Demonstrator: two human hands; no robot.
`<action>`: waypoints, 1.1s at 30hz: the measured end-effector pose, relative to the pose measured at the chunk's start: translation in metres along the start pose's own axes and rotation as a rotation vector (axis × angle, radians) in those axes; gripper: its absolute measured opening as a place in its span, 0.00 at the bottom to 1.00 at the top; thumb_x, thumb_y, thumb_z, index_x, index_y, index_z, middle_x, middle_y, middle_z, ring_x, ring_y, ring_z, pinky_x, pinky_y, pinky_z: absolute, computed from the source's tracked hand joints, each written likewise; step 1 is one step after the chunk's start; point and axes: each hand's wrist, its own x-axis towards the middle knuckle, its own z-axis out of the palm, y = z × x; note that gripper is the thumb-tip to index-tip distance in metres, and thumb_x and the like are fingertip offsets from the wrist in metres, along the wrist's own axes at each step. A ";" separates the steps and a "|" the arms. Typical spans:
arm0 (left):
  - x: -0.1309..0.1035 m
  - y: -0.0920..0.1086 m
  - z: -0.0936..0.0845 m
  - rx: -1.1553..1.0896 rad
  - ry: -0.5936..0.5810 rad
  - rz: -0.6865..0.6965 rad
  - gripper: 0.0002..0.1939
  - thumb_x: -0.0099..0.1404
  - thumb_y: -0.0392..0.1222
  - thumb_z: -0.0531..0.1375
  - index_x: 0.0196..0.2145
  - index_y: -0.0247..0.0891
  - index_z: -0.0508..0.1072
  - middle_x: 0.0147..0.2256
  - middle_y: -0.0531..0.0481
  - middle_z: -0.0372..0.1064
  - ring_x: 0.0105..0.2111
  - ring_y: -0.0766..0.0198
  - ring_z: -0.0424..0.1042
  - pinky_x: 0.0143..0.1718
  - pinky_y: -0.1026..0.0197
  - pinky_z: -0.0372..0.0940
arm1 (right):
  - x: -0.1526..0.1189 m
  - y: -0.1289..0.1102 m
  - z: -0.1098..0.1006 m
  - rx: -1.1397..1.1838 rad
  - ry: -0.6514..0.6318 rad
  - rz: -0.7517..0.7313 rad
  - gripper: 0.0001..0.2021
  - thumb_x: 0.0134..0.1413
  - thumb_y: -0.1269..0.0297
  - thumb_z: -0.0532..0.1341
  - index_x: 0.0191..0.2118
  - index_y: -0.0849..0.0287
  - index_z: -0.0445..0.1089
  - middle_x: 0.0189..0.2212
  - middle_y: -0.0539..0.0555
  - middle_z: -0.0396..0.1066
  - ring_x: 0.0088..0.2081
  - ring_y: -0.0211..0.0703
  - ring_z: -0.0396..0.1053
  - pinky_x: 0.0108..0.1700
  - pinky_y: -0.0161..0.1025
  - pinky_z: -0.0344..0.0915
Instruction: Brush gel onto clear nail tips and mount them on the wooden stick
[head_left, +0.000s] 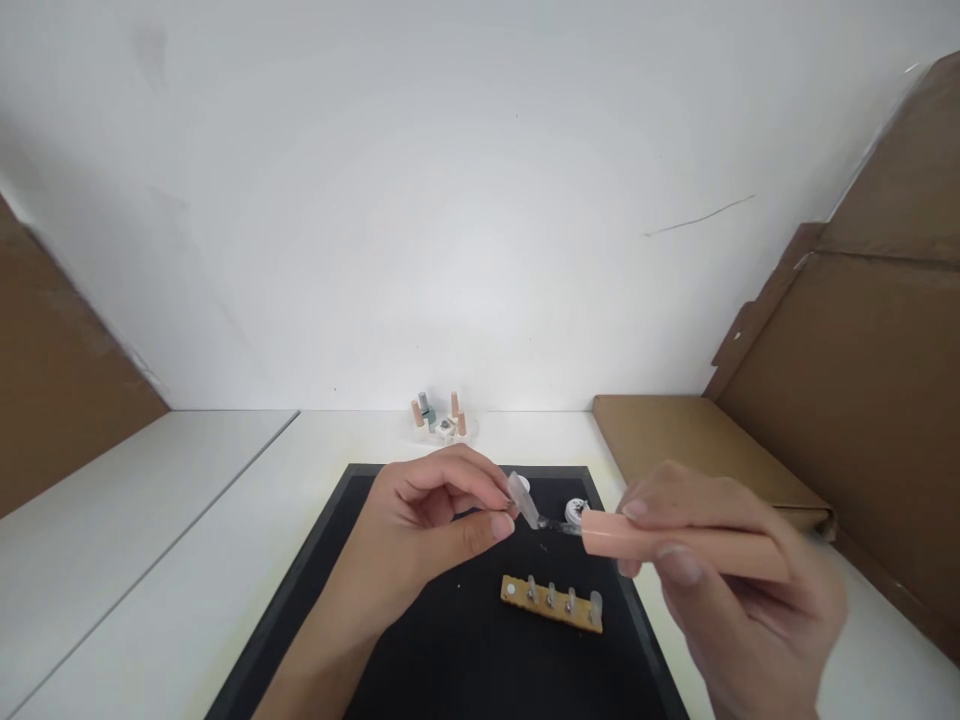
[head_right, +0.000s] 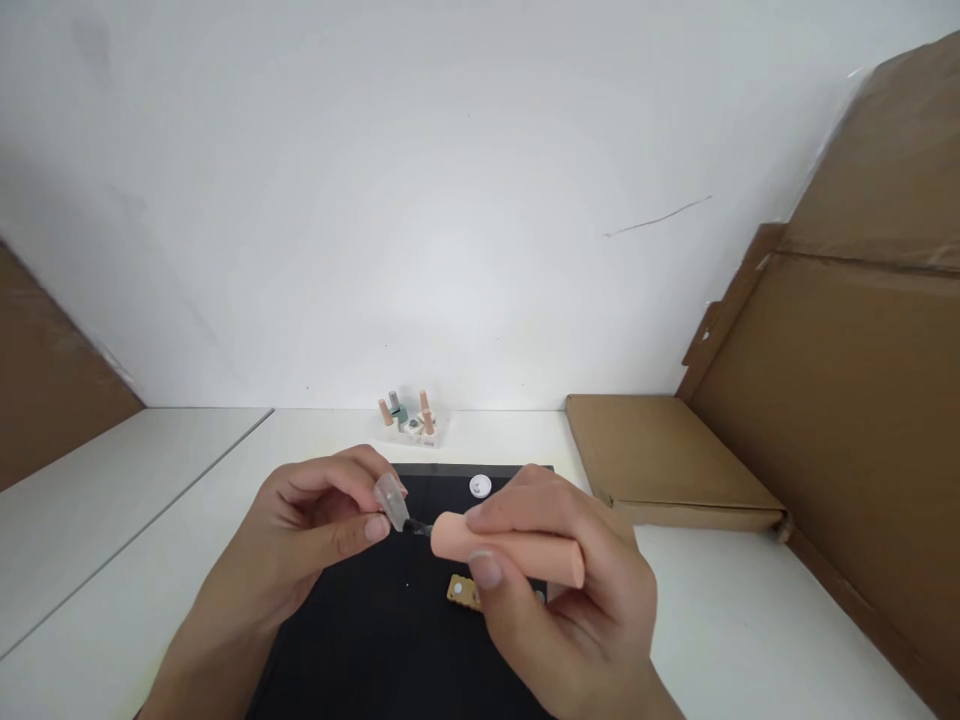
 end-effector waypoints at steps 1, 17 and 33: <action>0.000 0.000 -0.001 -0.023 -0.003 -0.023 0.13 0.57 0.24 0.69 0.29 0.43 0.84 0.30 0.56 0.79 0.31 0.72 0.76 0.35 0.74 0.71 | -0.001 0.000 0.000 0.017 0.012 0.009 0.04 0.64 0.65 0.61 0.38 0.54 0.74 0.20 0.48 0.66 0.21 0.39 0.65 0.20 0.39 0.59; 0.000 0.003 -0.001 -0.137 -0.088 -0.263 0.03 0.61 0.32 0.70 0.30 0.37 0.84 0.28 0.52 0.80 0.28 0.71 0.77 0.32 0.73 0.71 | 0.008 -0.009 0.006 0.102 0.014 0.064 0.07 0.62 0.60 0.64 0.35 0.56 0.72 0.21 0.47 0.65 0.22 0.35 0.65 0.21 0.34 0.61; -0.002 0.006 0.002 -0.177 -0.153 -0.249 0.03 0.62 0.33 0.69 0.30 0.37 0.83 0.26 0.52 0.79 0.28 0.71 0.75 0.33 0.71 0.69 | 0.008 -0.006 -0.002 -0.001 -0.097 -0.001 0.04 0.66 0.64 0.59 0.40 0.57 0.69 0.26 0.48 0.66 0.24 0.36 0.65 0.23 0.35 0.62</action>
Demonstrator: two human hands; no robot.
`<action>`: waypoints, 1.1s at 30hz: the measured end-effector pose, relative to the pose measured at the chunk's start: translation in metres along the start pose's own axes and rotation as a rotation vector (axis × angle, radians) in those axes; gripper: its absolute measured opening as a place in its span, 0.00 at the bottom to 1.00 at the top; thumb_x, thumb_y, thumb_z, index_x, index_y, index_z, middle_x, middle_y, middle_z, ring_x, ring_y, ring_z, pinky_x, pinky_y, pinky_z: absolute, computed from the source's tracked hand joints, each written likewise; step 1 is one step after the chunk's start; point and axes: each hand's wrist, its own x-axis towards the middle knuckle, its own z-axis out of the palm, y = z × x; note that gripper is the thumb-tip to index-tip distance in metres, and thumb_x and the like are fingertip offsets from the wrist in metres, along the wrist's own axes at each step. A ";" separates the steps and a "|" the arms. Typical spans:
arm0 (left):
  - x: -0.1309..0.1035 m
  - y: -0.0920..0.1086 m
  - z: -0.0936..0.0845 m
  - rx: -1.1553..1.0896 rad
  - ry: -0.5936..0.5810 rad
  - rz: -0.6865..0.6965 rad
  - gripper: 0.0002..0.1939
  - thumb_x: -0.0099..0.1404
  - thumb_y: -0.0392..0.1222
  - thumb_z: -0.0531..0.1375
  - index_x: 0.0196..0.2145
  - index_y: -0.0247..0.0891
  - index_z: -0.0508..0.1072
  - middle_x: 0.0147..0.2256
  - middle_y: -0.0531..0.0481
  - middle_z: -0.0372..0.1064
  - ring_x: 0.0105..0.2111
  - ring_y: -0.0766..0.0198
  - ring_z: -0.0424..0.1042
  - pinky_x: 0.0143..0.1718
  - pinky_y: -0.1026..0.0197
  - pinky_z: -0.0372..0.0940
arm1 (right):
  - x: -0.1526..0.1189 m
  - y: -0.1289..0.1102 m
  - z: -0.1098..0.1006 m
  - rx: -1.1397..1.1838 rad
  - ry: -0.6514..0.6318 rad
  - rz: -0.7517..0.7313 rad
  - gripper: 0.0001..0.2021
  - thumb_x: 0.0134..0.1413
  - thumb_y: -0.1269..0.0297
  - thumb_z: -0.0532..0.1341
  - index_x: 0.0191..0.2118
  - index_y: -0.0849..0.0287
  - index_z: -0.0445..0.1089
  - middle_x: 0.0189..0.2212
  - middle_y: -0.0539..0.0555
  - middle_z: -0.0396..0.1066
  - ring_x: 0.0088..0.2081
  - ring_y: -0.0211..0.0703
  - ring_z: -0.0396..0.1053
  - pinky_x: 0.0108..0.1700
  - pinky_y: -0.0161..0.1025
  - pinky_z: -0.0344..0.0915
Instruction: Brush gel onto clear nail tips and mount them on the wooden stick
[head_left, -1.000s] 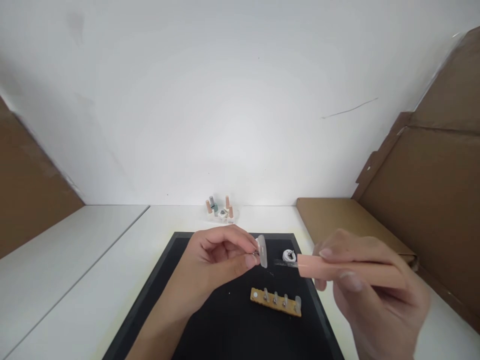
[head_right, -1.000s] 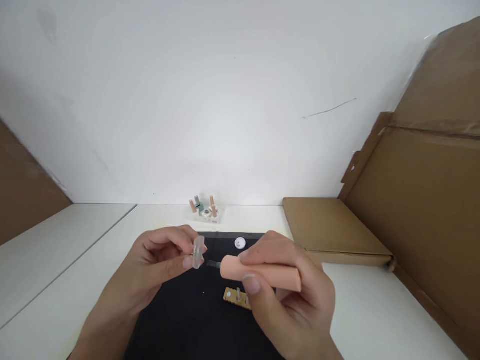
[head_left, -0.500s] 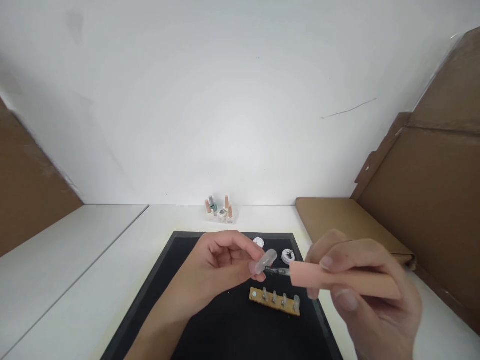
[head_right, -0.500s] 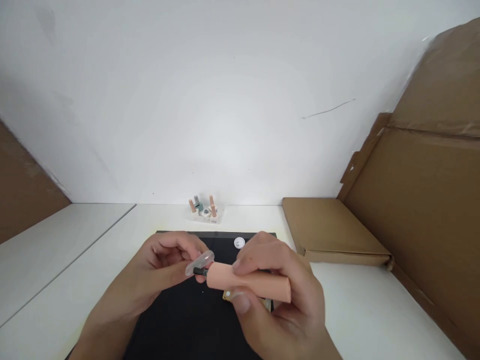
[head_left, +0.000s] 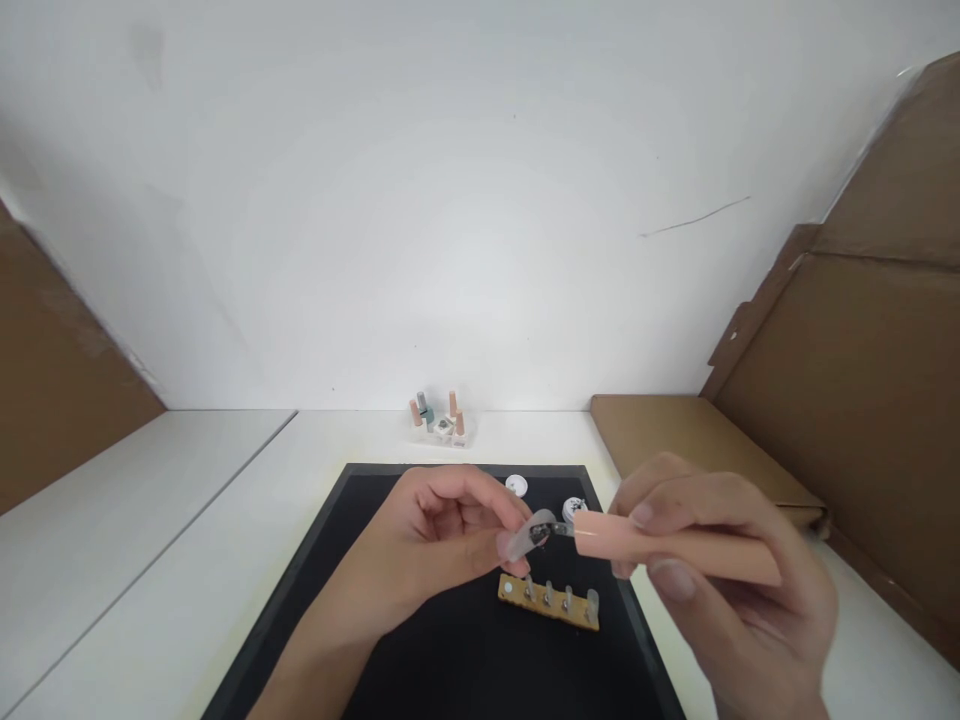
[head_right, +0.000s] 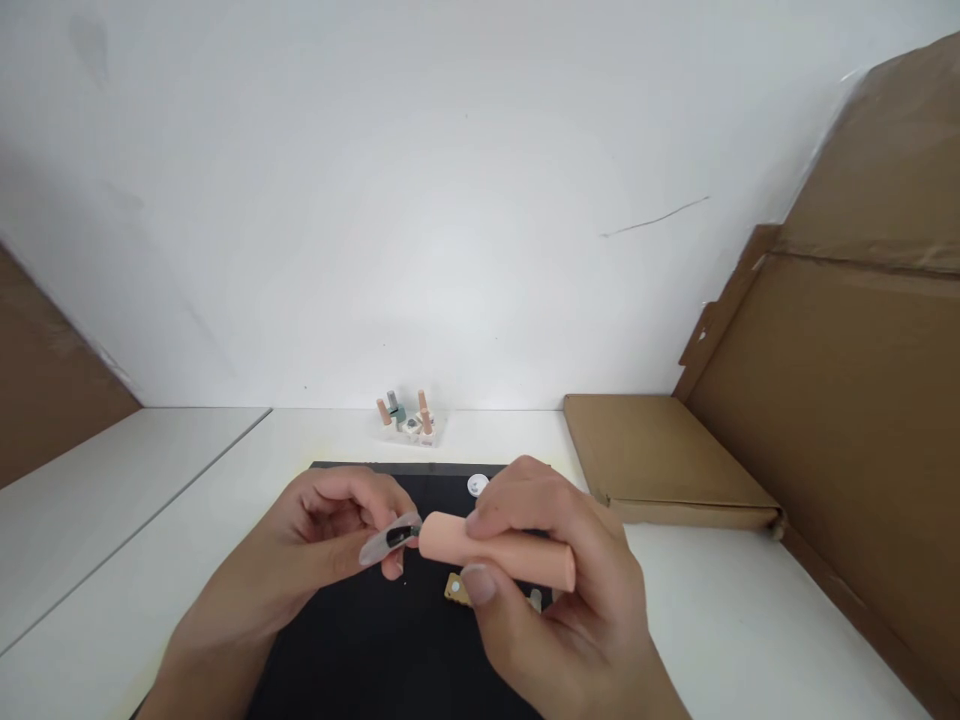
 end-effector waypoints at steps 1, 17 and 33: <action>-0.001 0.001 0.000 0.004 0.001 -0.002 0.03 0.62 0.33 0.69 0.30 0.37 0.83 0.26 0.52 0.79 0.28 0.70 0.75 0.32 0.71 0.69 | 0.000 0.000 0.000 -0.006 0.002 0.003 0.04 0.66 0.64 0.59 0.40 0.57 0.69 0.25 0.49 0.66 0.25 0.37 0.66 0.23 0.36 0.62; -0.001 0.000 -0.011 0.034 0.076 -0.036 0.05 0.61 0.32 0.70 0.28 0.39 0.84 0.26 0.52 0.78 0.26 0.71 0.75 0.32 0.70 0.70 | -0.004 0.004 0.003 0.031 0.146 0.003 0.03 0.63 0.63 0.62 0.37 0.54 0.73 0.24 0.51 0.68 0.24 0.41 0.65 0.22 0.39 0.62; 0.002 0.001 -0.001 0.095 0.104 -0.047 0.07 0.56 0.43 0.73 0.28 0.37 0.83 0.24 0.51 0.78 0.25 0.68 0.75 0.30 0.68 0.70 | 0.003 -0.002 0.000 0.006 0.006 -0.005 0.04 0.64 0.63 0.60 0.39 0.56 0.71 0.24 0.49 0.67 0.22 0.37 0.65 0.21 0.35 0.62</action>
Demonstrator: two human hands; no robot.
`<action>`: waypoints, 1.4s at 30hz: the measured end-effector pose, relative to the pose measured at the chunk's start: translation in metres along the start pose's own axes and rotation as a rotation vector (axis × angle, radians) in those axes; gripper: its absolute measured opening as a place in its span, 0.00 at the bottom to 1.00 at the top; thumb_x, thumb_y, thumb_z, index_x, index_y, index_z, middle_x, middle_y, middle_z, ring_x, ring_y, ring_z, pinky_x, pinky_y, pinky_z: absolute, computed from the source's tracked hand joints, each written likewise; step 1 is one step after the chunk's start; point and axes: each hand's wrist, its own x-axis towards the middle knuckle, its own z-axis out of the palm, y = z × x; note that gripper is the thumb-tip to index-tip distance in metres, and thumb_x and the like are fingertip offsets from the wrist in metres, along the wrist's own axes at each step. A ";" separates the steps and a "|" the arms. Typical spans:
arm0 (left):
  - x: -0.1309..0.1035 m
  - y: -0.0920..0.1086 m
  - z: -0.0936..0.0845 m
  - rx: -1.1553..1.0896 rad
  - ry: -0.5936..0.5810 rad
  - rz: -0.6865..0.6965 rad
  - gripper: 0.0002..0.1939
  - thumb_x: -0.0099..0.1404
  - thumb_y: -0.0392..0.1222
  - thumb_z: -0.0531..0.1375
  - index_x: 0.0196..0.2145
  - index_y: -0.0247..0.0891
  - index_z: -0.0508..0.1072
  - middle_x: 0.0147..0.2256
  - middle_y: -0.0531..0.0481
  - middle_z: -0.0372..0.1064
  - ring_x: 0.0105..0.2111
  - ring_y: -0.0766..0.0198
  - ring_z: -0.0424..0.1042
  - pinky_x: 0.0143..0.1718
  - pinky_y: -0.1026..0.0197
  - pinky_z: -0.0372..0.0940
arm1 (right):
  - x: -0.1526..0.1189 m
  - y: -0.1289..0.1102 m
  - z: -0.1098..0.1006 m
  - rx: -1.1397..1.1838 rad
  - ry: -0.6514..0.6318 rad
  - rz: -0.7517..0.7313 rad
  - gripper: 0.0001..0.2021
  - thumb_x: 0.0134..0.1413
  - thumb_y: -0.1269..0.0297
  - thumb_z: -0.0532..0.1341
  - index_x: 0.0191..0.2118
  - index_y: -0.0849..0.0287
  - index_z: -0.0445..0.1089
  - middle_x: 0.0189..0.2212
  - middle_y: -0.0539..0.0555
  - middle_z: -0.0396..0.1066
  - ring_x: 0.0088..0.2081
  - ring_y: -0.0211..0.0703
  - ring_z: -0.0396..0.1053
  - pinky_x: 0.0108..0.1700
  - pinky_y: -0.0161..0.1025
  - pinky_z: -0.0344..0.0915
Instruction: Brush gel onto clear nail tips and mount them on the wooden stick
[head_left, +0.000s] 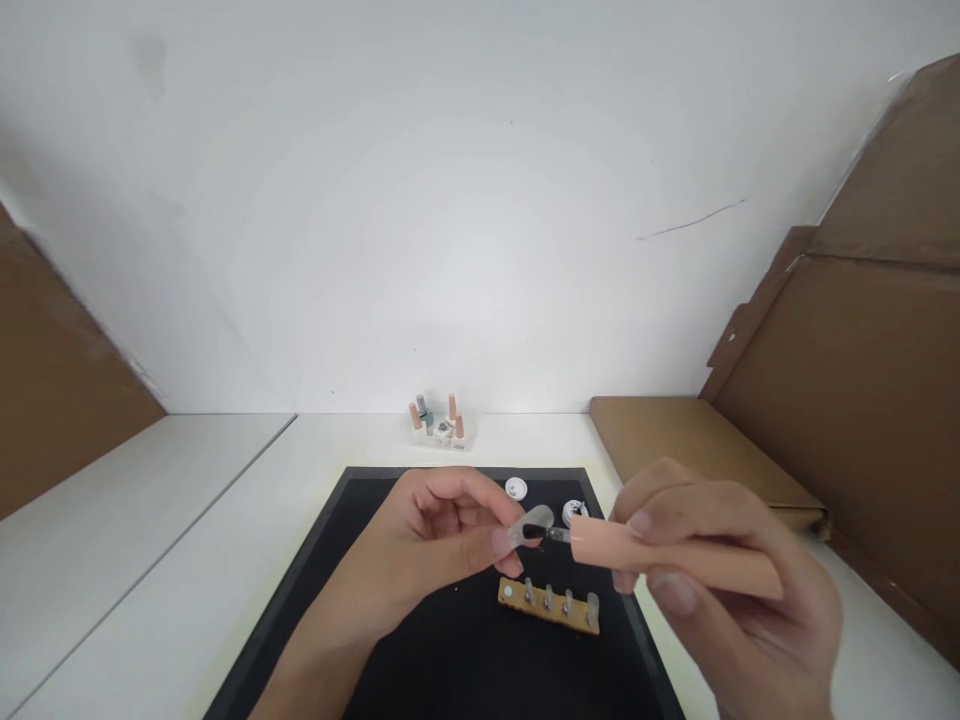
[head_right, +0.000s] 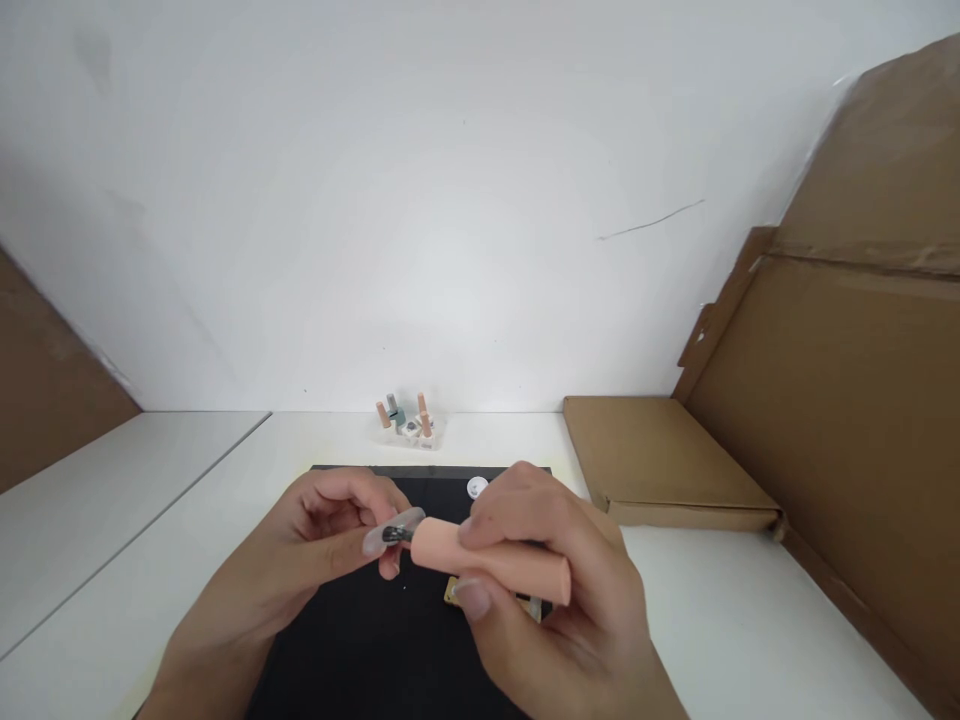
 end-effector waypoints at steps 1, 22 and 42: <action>-0.001 0.000 0.000 0.004 -0.004 0.002 0.07 0.57 0.43 0.73 0.28 0.37 0.83 0.24 0.50 0.78 0.24 0.68 0.75 0.30 0.68 0.70 | -0.002 0.000 -0.001 -0.002 -0.006 0.012 0.04 0.64 0.63 0.60 0.40 0.55 0.71 0.24 0.49 0.67 0.22 0.38 0.65 0.22 0.36 0.62; -0.007 0.000 -0.006 -0.058 -0.032 0.025 0.03 0.61 0.39 0.71 0.30 0.39 0.83 0.29 0.51 0.81 0.24 0.71 0.76 0.32 0.70 0.71 | -0.009 0.003 -0.005 -0.034 0.048 0.049 0.02 0.63 0.65 0.61 0.39 0.55 0.72 0.24 0.49 0.67 0.24 0.39 0.65 0.23 0.37 0.60; 0.001 0.005 0.002 -0.114 0.008 -0.018 0.05 0.58 0.40 0.73 0.29 0.37 0.83 0.28 0.53 0.82 0.23 0.74 0.76 0.30 0.74 0.69 | 0.006 -0.003 0.000 -0.129 0.013 -0.099 0.04 0.58 0.72 0.63 0.39 0.56 0.71 0.23 0.49 0.69 0.23 0.38 0.68 0.21 0.35 0.65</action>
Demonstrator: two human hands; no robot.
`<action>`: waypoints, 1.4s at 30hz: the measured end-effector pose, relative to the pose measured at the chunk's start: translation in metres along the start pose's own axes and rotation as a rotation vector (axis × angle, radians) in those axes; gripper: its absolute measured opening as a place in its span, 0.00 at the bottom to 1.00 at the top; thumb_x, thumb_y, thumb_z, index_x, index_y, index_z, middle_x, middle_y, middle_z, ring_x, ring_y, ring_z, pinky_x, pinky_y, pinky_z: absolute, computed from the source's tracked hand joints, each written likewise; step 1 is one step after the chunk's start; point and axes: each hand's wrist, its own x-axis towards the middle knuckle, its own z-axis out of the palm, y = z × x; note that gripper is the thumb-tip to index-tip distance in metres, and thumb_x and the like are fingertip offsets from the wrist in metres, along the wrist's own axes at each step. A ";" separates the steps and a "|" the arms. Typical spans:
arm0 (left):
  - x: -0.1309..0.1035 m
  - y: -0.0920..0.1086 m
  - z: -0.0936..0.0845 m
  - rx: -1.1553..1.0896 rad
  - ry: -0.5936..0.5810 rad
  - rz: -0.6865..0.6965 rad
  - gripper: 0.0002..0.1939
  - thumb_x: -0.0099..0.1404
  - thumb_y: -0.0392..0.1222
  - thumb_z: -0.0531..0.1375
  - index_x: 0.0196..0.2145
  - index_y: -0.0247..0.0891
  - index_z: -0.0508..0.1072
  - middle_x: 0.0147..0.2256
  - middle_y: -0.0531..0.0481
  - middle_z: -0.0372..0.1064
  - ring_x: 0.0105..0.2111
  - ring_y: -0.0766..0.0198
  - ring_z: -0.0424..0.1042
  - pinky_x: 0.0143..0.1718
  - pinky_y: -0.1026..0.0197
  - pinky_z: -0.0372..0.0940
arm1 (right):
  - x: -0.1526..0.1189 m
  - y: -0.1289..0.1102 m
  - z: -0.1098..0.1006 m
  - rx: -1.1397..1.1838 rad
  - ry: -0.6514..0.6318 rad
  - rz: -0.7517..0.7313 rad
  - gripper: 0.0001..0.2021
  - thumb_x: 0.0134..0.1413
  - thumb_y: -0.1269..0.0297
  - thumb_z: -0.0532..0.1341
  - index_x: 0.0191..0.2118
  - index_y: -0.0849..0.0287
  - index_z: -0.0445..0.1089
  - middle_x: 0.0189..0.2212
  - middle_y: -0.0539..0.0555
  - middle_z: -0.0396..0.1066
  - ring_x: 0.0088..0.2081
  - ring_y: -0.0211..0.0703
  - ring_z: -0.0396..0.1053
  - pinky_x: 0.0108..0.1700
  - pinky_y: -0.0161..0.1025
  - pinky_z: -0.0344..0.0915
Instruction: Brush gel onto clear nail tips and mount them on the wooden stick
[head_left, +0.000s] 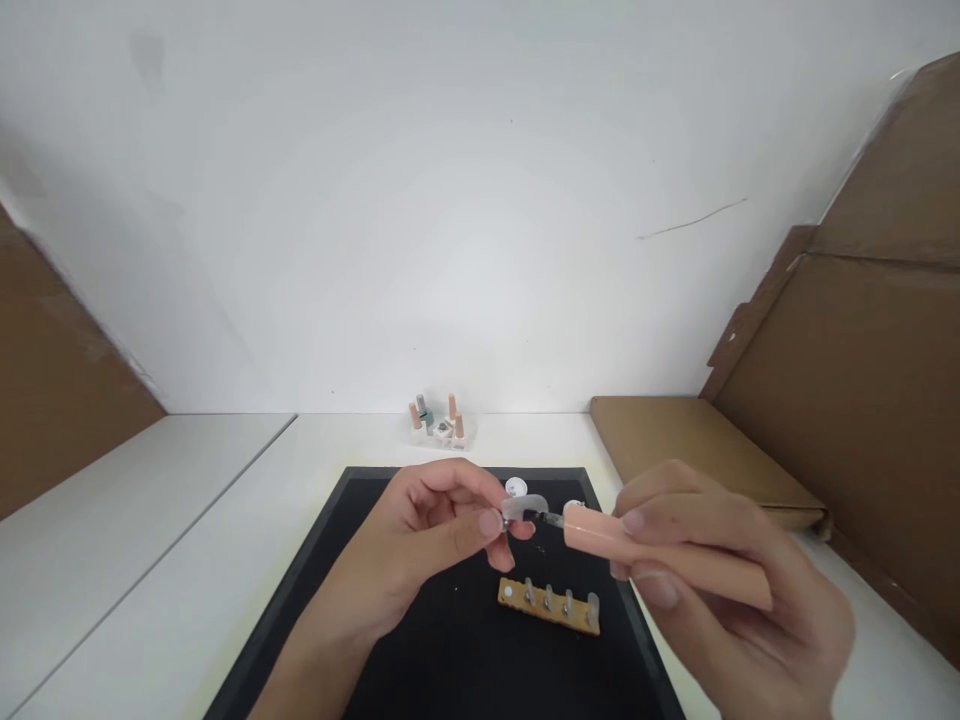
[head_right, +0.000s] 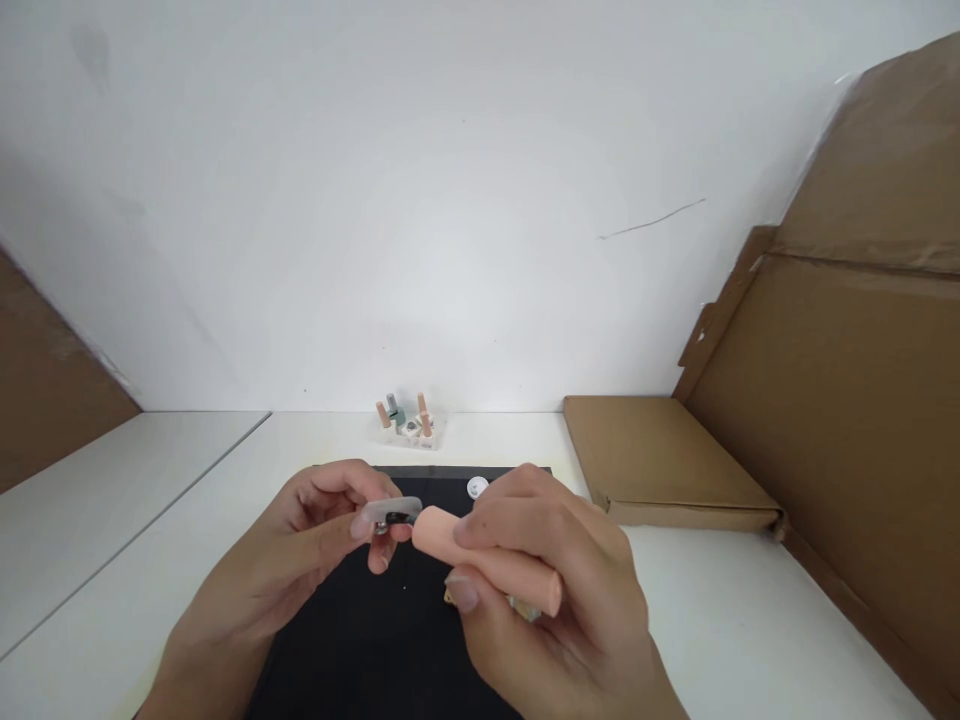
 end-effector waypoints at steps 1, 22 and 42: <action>-0.001 0.000 0.000 -0.005 0.000 0.001 0.05 0.58 0.40 0.73 0.29 0.37 0.83 0.28 0.53 0.82 0.23 0.74 0.76 0.30 0.75 0.70 | 0.000 0.000 -0.001 -0.020 0.000 -0.012 0.06 0.57 0.73 0.63 0.39 0.56 0.71 0.23 0.49 0.69 0.23 0.39 0.68 0.21 0.35 0.66; 0.003 0.001 0.000 0.032 0.022 0.004 0.04 0.57 0.39 0.73 0.28 0.39 0.84 0.22 0.55 0.77 0.24 0.74 0.75 0.30 0.76 0.68 | 0.003 0.001 0.002 0.054 -0.015 -0.029 0.03 0.63 0.65 0.62 0.40 0.58 0.71 0.23 0.49 0.71 0.24 0.37 0.69 0.23 0.34 0.67; 0.004 0.001 0.002 -0.011 0.020 -0.005 0.05 0.55 0.40 0.74 0.29 0.37 0.85 0.24 0.53 0.80 0.22 0.74 0.75 0.29 0.75 0.70 | 0.001 0.003 -0.002 0.013 -0.024 -0.021 0.02 0.63 0.66 0.62 0.39 0.58 0.71 0.24 0.49 0.70 0.25 0.37 0.69 0.23 0.34 0.68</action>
